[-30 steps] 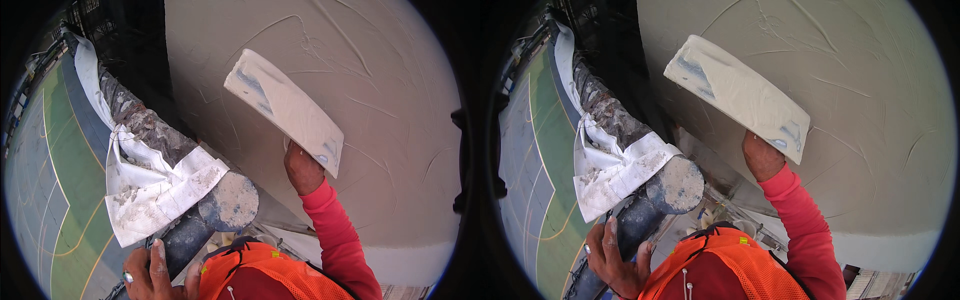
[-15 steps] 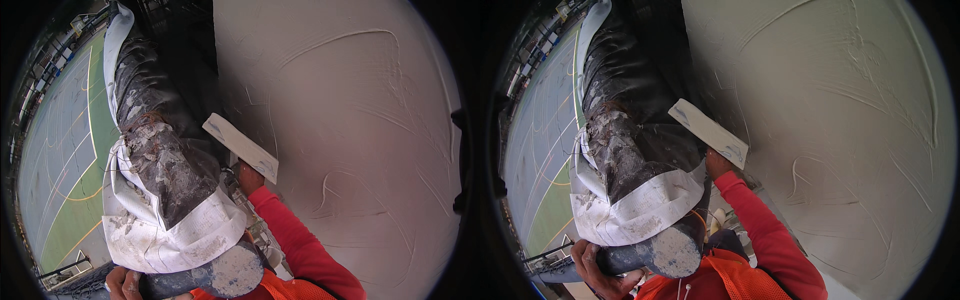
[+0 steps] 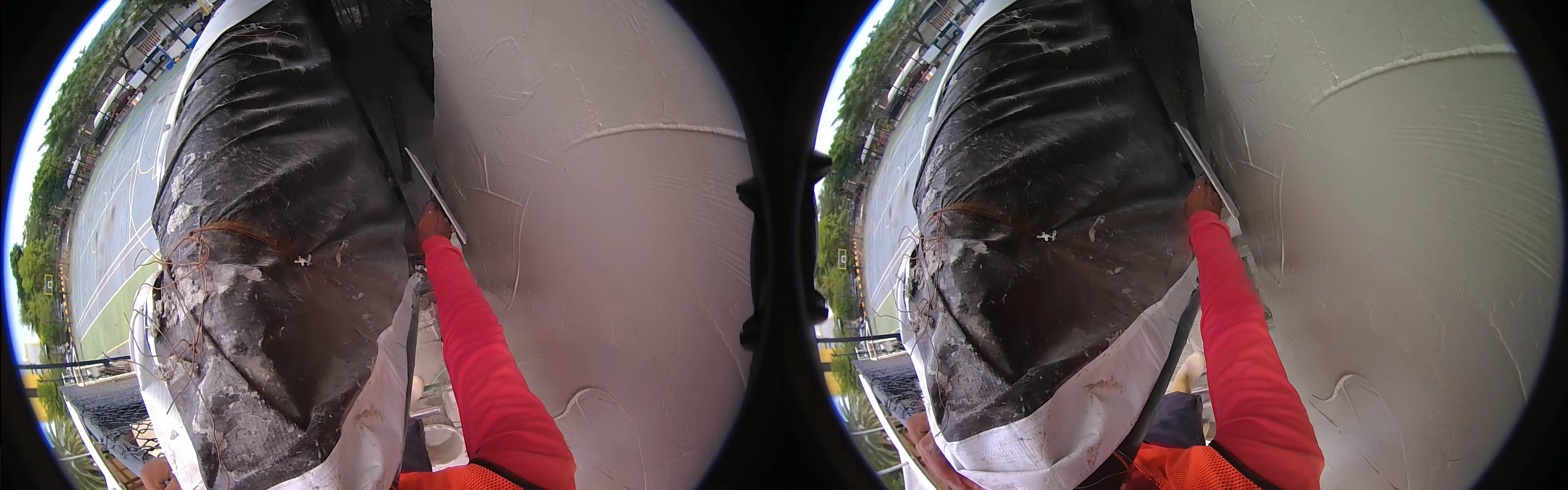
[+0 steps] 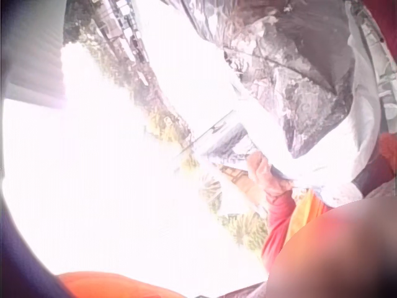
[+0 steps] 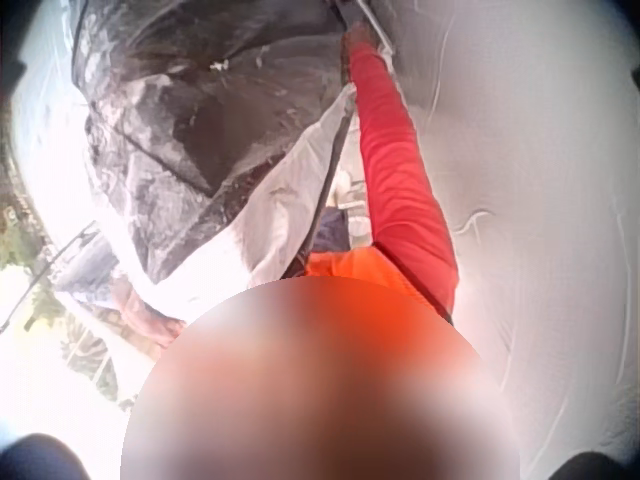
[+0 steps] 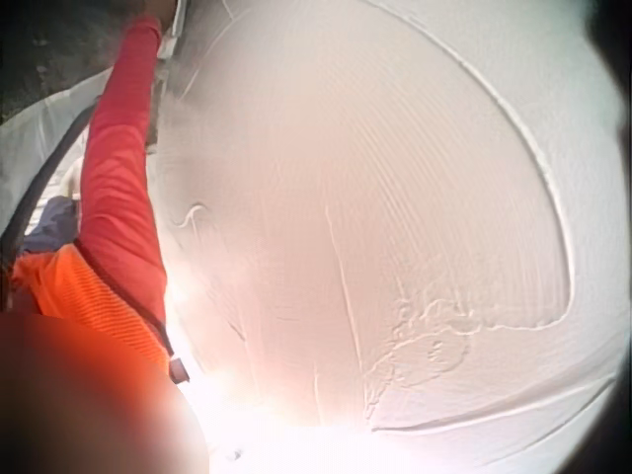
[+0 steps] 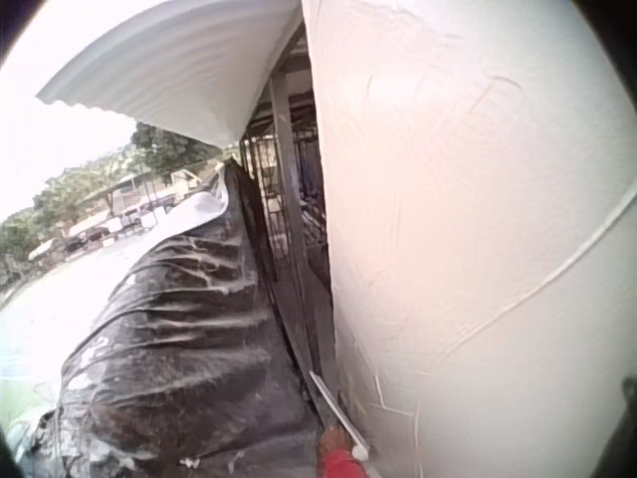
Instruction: The person repeatedly scoops plaster from a bucket with a trowel and applies it to a wall using a hawk and trowel, smoothing the surface in long strokes. The person works on a vertical wall section adjacent to a fenced outdoor court.
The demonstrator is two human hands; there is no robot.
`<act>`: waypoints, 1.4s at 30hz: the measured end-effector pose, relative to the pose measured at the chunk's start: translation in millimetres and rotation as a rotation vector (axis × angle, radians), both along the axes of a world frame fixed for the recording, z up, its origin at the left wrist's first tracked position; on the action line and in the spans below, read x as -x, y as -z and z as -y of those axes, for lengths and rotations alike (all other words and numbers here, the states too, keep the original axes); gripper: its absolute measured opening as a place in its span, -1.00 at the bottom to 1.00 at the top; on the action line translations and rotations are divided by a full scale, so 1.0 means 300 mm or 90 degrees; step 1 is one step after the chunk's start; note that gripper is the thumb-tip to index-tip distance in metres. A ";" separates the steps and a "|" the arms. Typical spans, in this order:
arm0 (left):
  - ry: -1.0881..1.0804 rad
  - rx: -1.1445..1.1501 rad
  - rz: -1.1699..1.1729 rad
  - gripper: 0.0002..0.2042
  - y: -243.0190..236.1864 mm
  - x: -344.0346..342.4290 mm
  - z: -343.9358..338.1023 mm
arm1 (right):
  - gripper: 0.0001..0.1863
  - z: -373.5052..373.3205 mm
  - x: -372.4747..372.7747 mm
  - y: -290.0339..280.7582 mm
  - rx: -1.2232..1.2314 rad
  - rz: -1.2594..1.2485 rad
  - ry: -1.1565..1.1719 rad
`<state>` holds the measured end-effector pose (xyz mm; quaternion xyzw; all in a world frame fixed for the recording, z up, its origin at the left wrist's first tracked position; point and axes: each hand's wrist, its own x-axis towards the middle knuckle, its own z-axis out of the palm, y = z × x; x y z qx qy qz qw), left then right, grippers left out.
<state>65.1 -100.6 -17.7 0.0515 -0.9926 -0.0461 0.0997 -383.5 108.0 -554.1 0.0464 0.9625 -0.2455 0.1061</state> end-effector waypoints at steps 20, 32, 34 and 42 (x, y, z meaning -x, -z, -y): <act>-0.045 -0.027 0.029 -0.30 0.000 -0.007 0.000 | -0.63 0.019 -0.040 -0.198 -0.021 0.074 -0.048; -0.098 0.027 0.057 -0.38 -0.033 0.011 -0.047 | -0.67 -0.061 0.021 0.101 -0.109 0.061 0.086; -0.082 0.026 0.060 -0.37 -0.029 0.005 -0.035 | -0.72 -0.054 0.043 0.076 -0.129 0.012 0.056; 0.039 0.009 -0.053 -0.25 0.009 -0.016 0.009 | -0.73 -0.026 0.127 -0.229 -0.057 -0.040 0.037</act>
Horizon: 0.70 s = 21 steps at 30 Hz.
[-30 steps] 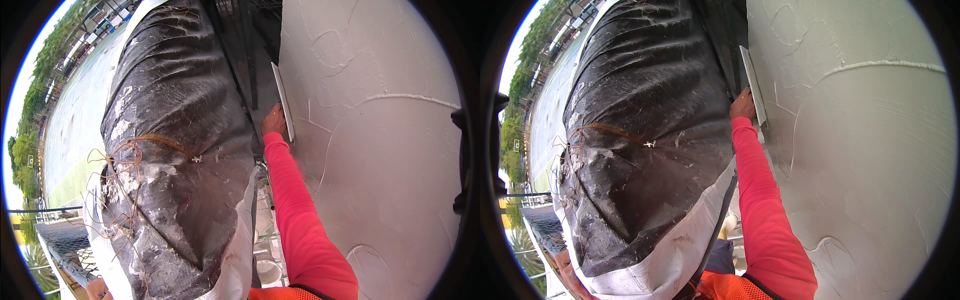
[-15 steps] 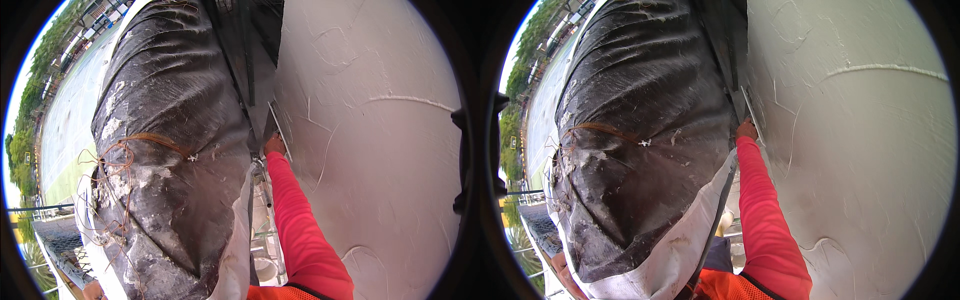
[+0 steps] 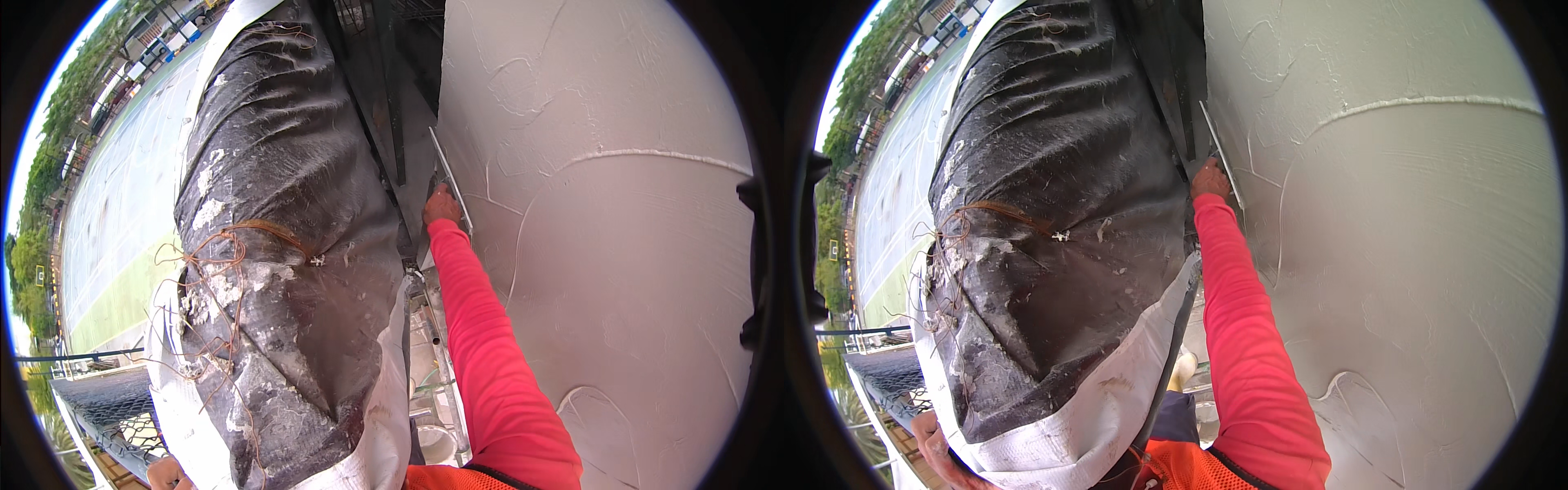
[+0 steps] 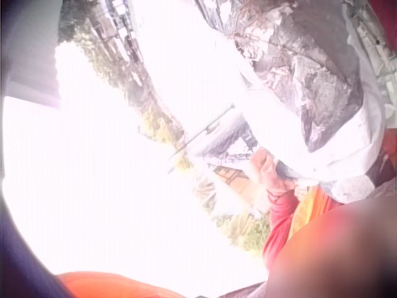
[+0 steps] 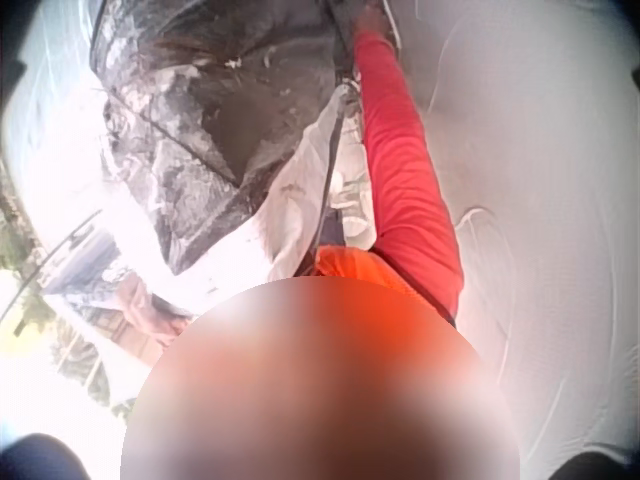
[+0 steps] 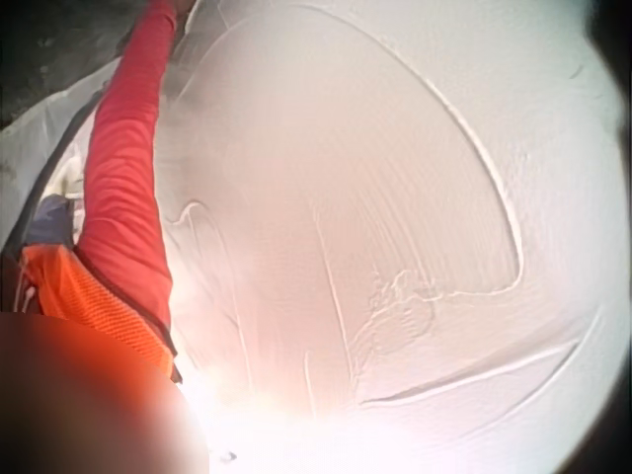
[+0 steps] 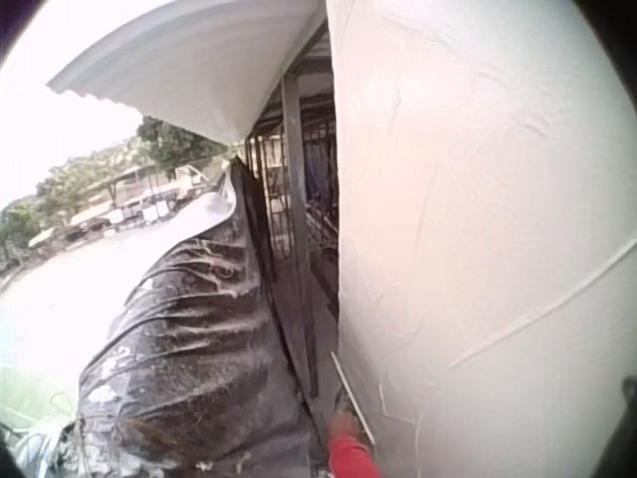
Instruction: The person repeatedly scoops plaster from a bucket with a trowel and applies it to a wall using a hawk and trowel, smoothing the surface in long strokes. The person works on a vertical wall section adjacent to a fenced outdoor court.
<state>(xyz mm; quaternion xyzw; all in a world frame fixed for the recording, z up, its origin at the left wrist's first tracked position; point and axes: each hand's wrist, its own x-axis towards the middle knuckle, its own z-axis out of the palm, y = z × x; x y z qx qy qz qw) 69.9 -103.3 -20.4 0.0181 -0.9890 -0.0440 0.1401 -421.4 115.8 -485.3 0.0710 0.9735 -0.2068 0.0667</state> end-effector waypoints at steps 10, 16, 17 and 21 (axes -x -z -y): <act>0.027 -0.043 0.019 -0.05 -0.031 0.033 -0.001 | -0.77 0.005 -0.007 -0.503 0.042 -0.170 -0.028; 0.011 -0.072 -0.005 -0.05 -0.024 0.031 -0.006 | -0.78 -0.026 -0.178 -0.751 0.105 -0.360 -0.023; 0.010 -0.074 -0.004 -0.06 -0.025 0.031 -0.007 | -0.78 -0.039 -0.212 -0.750 0.103 -0.353 -0.041; 0.011 -0.076 0.009 -0.09 -0.033 0.035 -0.006 | -0.77 -0.027 -0.313 -0.540 0.084 -0.211 -0.107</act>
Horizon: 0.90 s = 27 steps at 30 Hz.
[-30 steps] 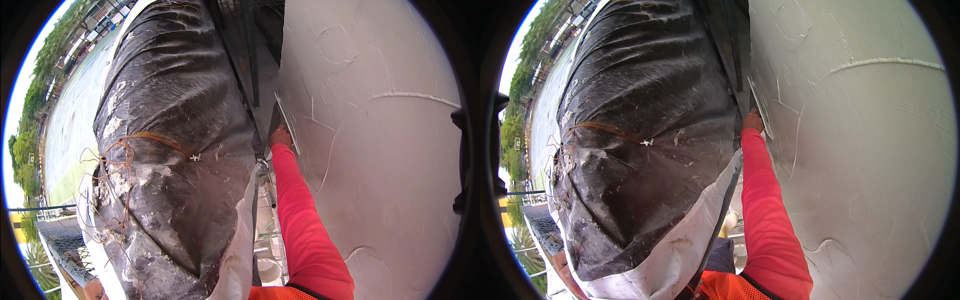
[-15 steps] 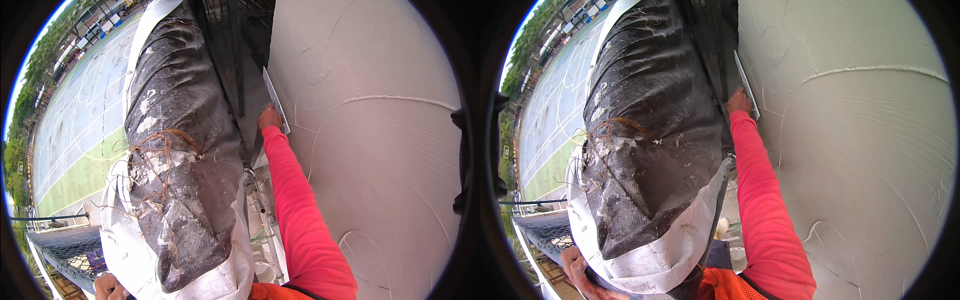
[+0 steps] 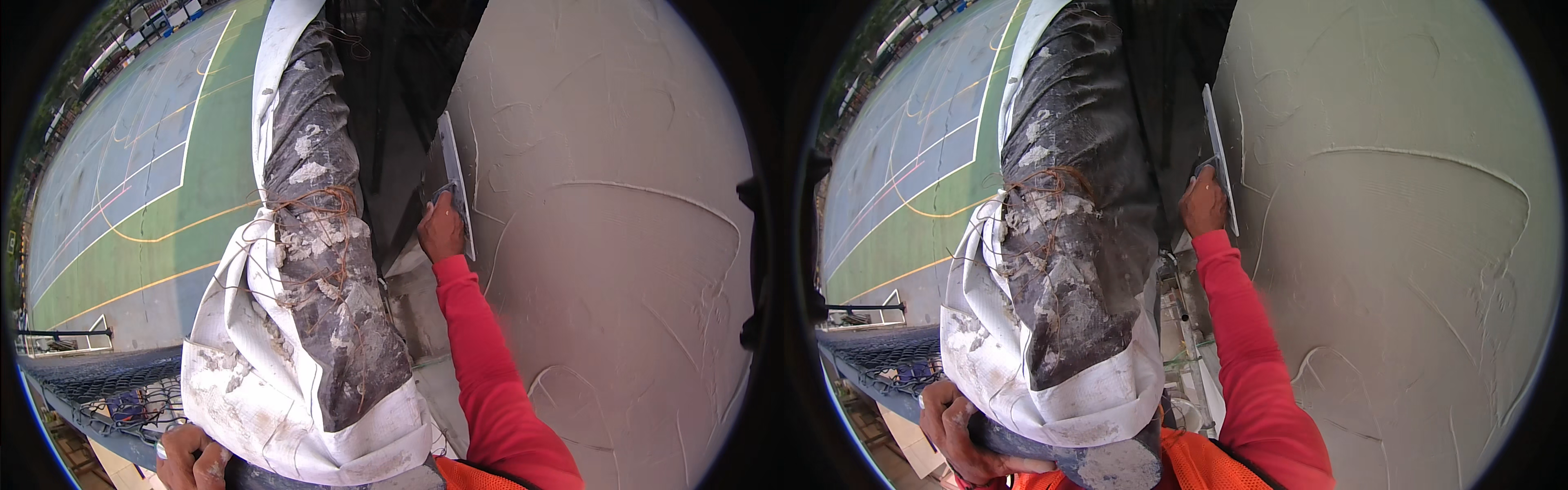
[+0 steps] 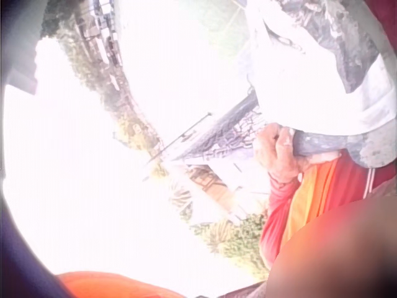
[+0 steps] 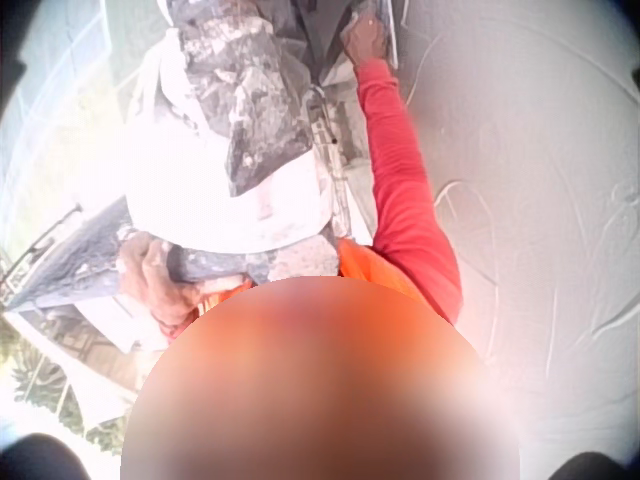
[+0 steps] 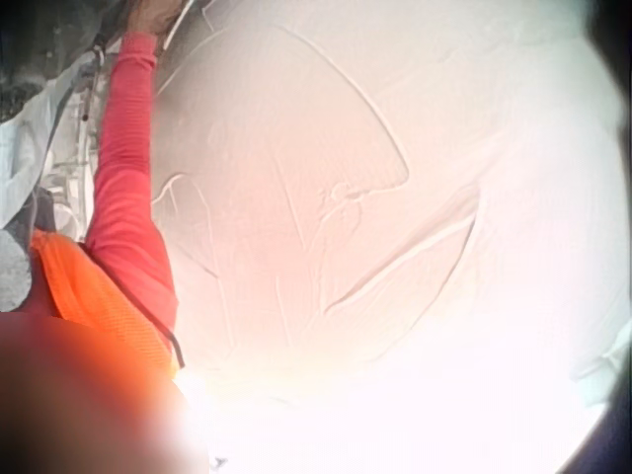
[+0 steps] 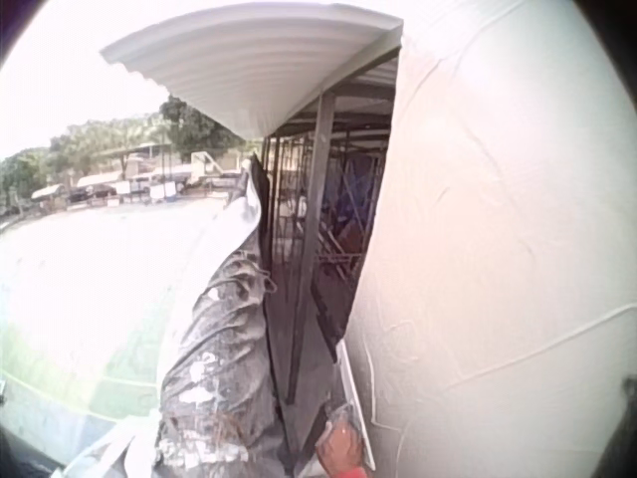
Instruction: The person repeatedly scoops plaster from a bucket with a trowel and applies it to a wall using a hawk and trowel, smoothing the surface in long strokes. The person works on a vertical wall section adjacent to a fenced outdoor court.
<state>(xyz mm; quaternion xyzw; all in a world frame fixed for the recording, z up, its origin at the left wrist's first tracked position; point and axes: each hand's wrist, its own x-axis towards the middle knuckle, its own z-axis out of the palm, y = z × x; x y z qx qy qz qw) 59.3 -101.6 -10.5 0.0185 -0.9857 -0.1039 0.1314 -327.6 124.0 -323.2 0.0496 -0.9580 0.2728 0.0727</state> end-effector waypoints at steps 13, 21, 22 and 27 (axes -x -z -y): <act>0.011 0.012 0.016 -0.05 -0.016 0.016 -0.001 | -0.66 0.050 0.252 0.568 -0.174 0.265 0.074; 0.035 -0.006 0.017 -0.11 -0.022 0.031 0.008 | -0.72 0.007 0.268 0.378 -0.148 0.167 0.093; 0.041 -0.012 0.011 -0.12 -0.026 0.029 0.008 | -0.74 -0.003 0.244 0.319 -0.143 0.148 0.092; 0.057 -0.015 -0.010 -0.13 -0.045 0.011 0.020 | -0.78 -0.034 0.132 -0.011 -0.086 0.022 0.112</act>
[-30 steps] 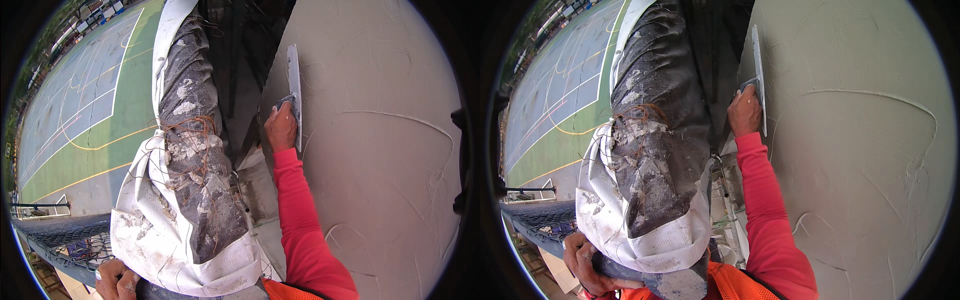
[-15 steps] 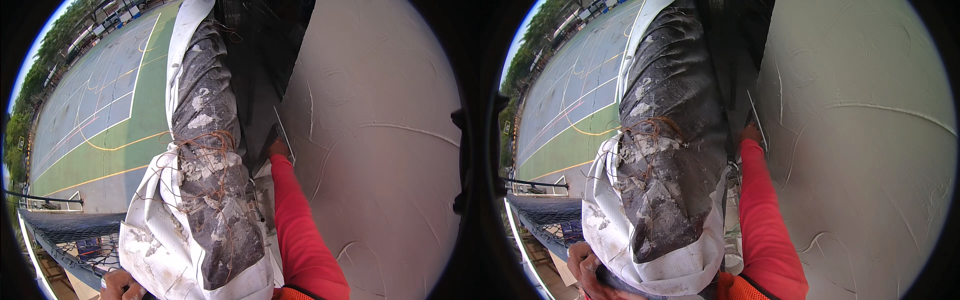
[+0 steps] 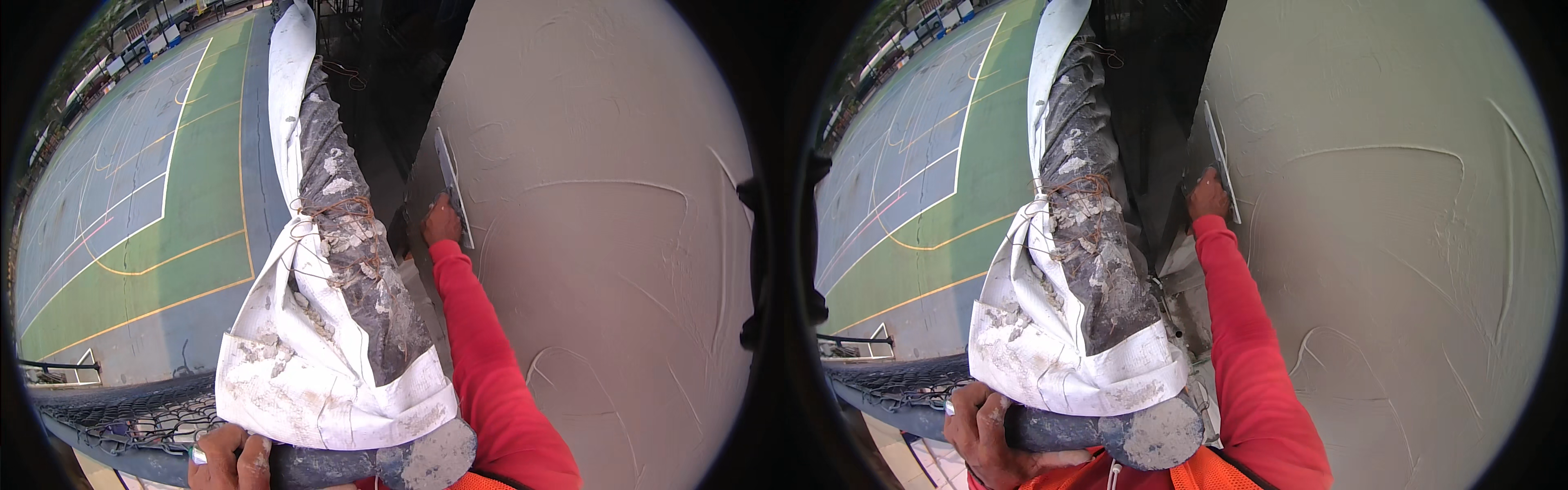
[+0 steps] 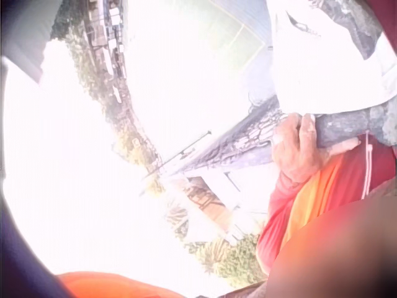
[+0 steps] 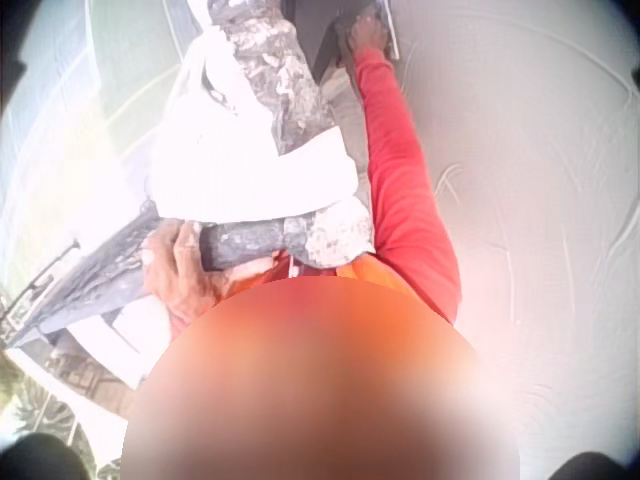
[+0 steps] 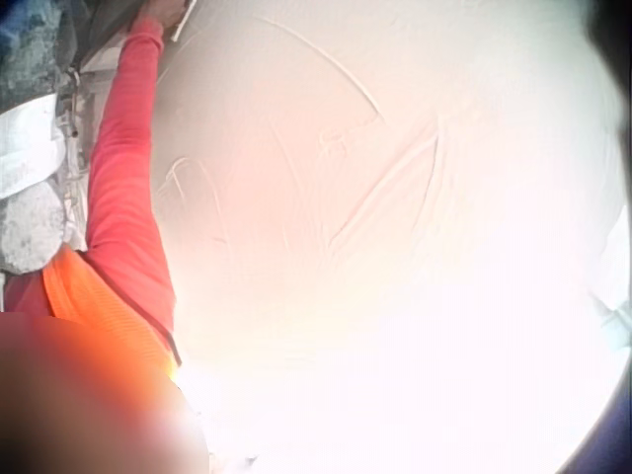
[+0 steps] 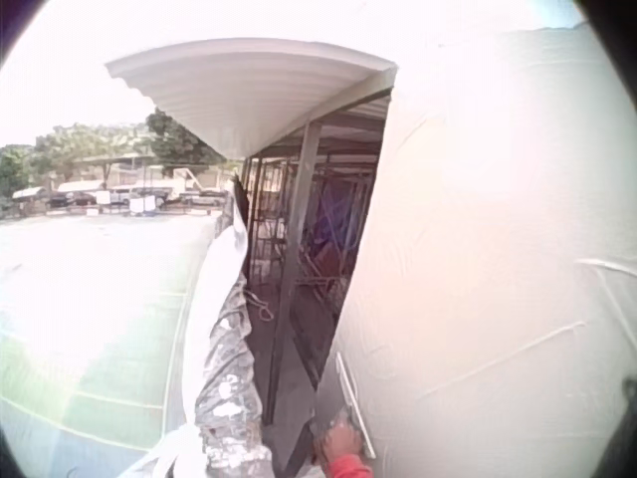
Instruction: The person repeatedly scoops plaster from a bucket with a trowel and applies it to a wall using a hawk and trowel, smoothing the surface in long strokes. The person works on a vertical wall section adjacent to a fenced outdoor court.
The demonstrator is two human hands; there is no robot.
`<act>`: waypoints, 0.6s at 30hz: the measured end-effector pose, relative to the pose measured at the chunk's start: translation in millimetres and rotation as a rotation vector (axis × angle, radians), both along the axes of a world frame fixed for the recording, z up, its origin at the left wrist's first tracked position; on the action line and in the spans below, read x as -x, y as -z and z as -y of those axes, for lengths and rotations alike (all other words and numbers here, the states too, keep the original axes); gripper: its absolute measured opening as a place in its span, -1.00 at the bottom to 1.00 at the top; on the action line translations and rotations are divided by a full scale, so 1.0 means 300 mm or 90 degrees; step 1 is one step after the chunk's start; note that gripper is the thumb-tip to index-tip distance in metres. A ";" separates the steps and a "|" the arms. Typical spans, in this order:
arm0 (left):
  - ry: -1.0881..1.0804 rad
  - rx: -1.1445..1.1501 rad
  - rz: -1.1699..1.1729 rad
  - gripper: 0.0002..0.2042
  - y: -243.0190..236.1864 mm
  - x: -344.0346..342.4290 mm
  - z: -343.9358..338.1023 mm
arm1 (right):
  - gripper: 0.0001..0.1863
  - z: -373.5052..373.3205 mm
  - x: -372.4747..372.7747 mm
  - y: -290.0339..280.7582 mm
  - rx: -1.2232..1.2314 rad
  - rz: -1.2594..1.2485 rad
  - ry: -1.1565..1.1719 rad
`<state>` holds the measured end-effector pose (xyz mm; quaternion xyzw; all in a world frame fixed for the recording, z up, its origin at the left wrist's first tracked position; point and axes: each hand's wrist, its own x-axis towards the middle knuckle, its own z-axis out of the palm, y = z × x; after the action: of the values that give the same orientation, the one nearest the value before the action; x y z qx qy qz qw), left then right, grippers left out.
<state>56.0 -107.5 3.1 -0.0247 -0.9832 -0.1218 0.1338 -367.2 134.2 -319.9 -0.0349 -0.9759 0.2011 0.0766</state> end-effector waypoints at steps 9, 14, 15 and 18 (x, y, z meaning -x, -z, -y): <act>0.036 -0.010 -0.126 -0.13 0.066 -0.062 0.035 | -0.74 -0.092 -0.291 -0.495 0.001 -0.196 0.058; 0.089 -0.021 -0.095 -0.31 0.050 -0.083 0.054 | -0.74 -0.204 -0.591 -0.772 -0.008 -0.301 0.094; 0.104 -0.001 -0.103 -0.29 0.049 -0.083 0.055 | -0.75 -0.226 -0.667 -0.823 -0.003 -0.322 0.115; 0.136 0.036 -0.136 -0.32 0.065 -0.086 0.058 | -0.76 -0.306 -0.948 -0.918 -0.045 -0.375 0.120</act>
<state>81.8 -124.9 -16.5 -0.1455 -0.9583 -0.1041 0.2229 -82.7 225.9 -44.4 -0.0625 -0.9107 0.1609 0.3753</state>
